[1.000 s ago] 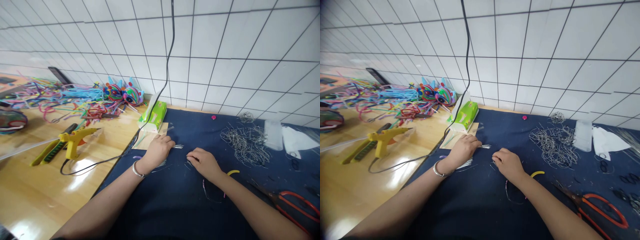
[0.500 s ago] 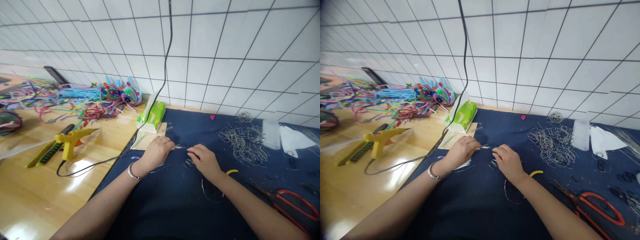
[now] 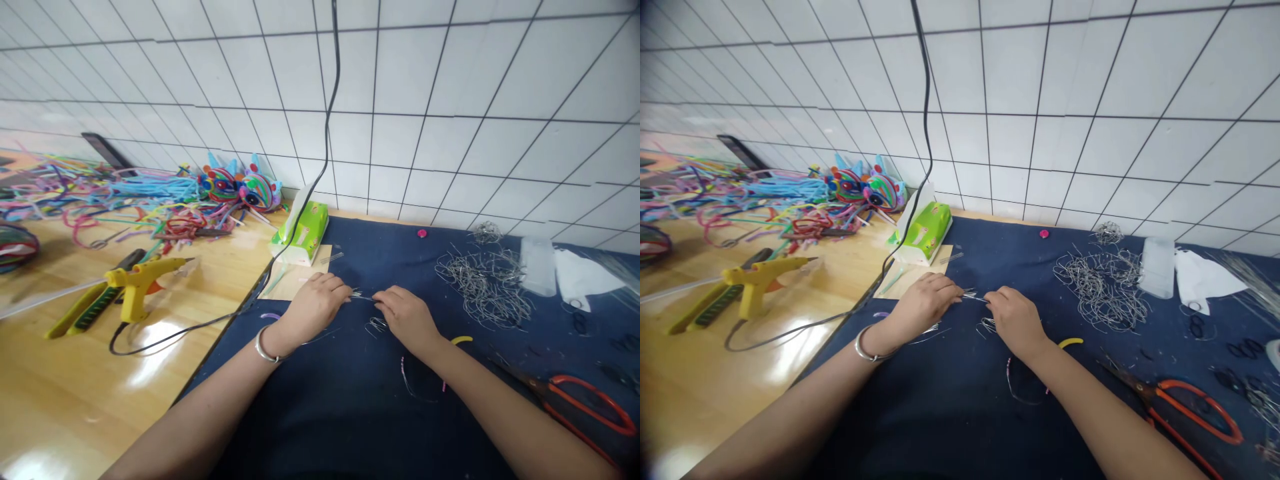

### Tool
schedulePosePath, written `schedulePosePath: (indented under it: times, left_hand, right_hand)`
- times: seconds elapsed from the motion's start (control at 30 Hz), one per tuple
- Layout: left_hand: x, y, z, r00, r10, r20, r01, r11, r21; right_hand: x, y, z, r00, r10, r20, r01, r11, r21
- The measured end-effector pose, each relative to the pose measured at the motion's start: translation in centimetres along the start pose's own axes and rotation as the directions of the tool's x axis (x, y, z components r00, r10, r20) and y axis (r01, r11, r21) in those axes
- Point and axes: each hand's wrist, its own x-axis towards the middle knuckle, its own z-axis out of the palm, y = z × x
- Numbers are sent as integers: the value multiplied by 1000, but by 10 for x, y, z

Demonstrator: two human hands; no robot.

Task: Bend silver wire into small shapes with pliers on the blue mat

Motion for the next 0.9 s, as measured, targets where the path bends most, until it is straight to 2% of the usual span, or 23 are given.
schedulePosePath:
  times: [0.2, 0.33, 0.43, 0.57, 0.7, 0.9]
  left_hand:
    - [-1, -15, 3, 998, -46, 42, 45, 999, 13]
    - [-1, -10, 1, 997, -72, -8, 72, 997, -16]
    - [0, 0, 1, 996, -74, -54, 69, 993, -94]
    - [0, 15, 1, 1000, 5, -17, -8, 989, -145]
    - [2, 24, -1, 999, 32, 37, -29, 997, -69]
    - [5, 34, -5, 998, 28, 48, -30, 999, 25]
  right_hand:
    - [0, 6, -5, 997, 77, 19, -77, 997, 16]
    - [0, 6, -6, 995, 98, 8, -98, 995, 10]
    - [-1, 2, -6, 998, 64, 10, -65, 998, 24]
    - [-2, -3, -6, 1000, 12, 15, -13, 999, 37]
    - [-2, -8, -6, 999, -45, 15, 45, 999, -25]
    - [-1, -19, -13, 990, -137, 39, 141, 978, -155]
